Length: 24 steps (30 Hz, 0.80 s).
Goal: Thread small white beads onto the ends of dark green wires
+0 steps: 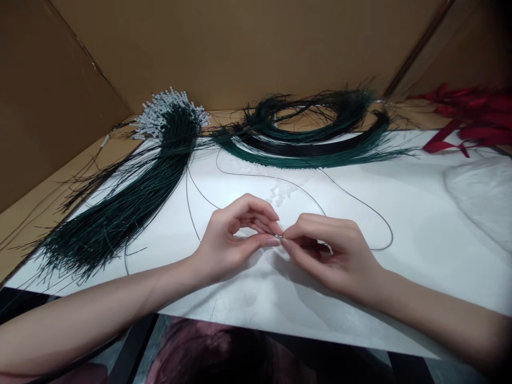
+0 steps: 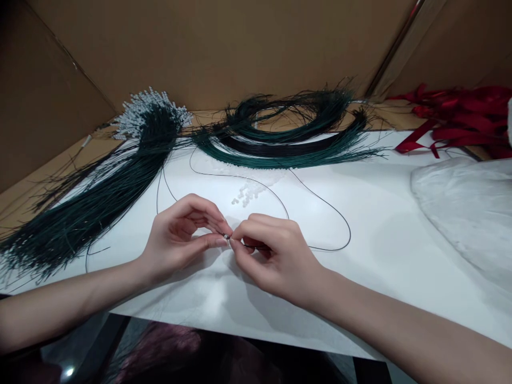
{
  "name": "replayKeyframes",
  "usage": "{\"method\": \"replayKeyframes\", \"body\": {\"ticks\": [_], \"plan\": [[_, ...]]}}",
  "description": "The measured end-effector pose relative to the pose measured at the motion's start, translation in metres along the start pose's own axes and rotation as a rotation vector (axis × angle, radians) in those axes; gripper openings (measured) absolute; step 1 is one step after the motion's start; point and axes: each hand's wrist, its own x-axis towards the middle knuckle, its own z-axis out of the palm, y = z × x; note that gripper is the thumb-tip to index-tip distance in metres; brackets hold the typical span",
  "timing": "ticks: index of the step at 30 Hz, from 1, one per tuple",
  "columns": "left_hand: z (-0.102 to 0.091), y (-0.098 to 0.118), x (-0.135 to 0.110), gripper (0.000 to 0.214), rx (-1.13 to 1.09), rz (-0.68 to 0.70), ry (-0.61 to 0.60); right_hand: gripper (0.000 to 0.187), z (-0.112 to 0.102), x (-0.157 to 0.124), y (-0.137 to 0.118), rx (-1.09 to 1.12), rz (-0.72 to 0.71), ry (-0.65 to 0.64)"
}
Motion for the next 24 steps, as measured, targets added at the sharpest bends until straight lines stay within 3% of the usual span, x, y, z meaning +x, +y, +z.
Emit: {"method": "replayKeyframes", "body": {"ticks": [14, 24], "plan": [[-0.0055, 0.0018, 0.0001, 0.020, 0.137, 0.041, 0.002, 0.015, 0.0006, 0.0008, 0.0017, -0.008, 0.029, 0.021], [0.0002, 0.0003, -0.0024, 0.020, 0.113, 0.015, -0.049, 0.012, 0.0017, 0.0036, 0.0001, -0.019, 0.024, 0.042]]}}
